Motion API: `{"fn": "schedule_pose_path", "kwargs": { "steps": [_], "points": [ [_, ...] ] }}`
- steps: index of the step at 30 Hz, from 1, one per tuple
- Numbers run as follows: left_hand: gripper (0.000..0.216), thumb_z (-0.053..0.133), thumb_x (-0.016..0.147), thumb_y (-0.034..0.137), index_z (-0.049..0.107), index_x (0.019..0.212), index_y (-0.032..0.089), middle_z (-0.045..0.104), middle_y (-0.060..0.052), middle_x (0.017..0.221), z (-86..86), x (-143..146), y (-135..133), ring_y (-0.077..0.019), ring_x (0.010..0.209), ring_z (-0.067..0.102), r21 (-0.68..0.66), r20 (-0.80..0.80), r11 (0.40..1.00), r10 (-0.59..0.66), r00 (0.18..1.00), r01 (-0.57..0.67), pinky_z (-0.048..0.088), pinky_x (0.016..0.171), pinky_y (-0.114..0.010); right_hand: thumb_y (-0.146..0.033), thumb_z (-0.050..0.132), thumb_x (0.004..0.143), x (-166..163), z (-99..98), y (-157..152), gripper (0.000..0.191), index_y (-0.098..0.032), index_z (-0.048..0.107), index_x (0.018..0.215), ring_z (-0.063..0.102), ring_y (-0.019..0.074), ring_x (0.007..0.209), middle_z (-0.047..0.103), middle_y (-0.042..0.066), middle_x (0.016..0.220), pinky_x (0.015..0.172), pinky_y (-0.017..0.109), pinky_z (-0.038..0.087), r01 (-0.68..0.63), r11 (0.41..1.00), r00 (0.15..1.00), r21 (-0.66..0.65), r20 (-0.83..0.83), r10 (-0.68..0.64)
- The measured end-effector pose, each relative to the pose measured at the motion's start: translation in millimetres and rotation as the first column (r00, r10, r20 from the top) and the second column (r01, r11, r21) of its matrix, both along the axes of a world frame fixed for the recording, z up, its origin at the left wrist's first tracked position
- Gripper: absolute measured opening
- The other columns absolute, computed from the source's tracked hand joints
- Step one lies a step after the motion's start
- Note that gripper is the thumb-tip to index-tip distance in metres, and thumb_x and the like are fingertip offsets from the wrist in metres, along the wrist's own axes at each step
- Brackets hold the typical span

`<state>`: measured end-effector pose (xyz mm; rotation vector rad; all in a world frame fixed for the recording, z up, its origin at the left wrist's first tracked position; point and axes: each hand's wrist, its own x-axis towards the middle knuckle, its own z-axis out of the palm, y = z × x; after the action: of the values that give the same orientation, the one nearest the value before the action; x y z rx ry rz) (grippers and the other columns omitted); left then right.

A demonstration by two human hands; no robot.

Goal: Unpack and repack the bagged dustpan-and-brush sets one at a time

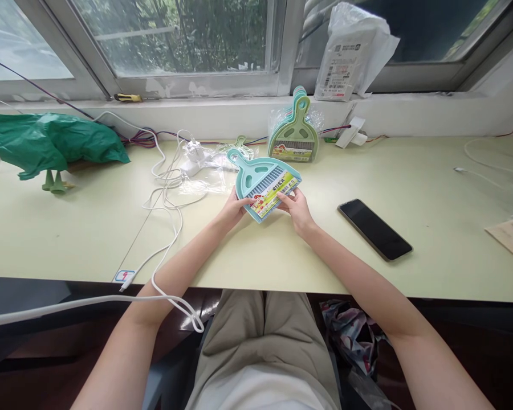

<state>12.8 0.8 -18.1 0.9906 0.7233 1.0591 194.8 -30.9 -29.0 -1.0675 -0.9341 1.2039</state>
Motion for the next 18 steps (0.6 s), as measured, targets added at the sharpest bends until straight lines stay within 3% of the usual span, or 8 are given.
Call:
{"fn": "schedule_pose_path", "kwargs": {
  "steps": [13, 18],
  "points": [
    [0.073, 0.076, 0.062, 0.012, 0.045, 0.127, 0.025, 0.067, -0.003, 0.110, -2.3, -1.5, 1.0, -0.0240, 0.109, 0.063, 0.024, 0.021, 0.999, 0.021, 1.000, -0.022, 0.046, 0.102, -0.046, -0.035, 0.073, 0.075, 3.3, 1.8, 1.7, 0.040, -0.027, 0.053, 0.108, 0.073, 0.0170, 0.083, 0.072, -0.001, 0.107, 0.082, 0.036, 0.061, -0.144, 0.989, 0.982, -0.034, -0.132, 0.138],
    [0.071, 0.075, 0.062, 0.011, 0.047, 0.126, 0.024, 0.068, -0.003, 0.108, -0.8, -0.9, 0.8, -0.0244, 0.106, 0.064, 0.020, 0.031, 0.999, 0.027, 0.999, -0.028, 0.048, 0.099, -0.046, -0.025, 0.070, 0.077, 2.3, -0.1, 2.8, 0.027, -0.024, 0.056, 0.101, 0.073, 0.0162, 0.083, 0.074, -0.001, 0.102, 0.081, 0.032, 0.061, -0.155, 0.987, 0.973, -0.047, -0.181, 0.144]
  ]
}}
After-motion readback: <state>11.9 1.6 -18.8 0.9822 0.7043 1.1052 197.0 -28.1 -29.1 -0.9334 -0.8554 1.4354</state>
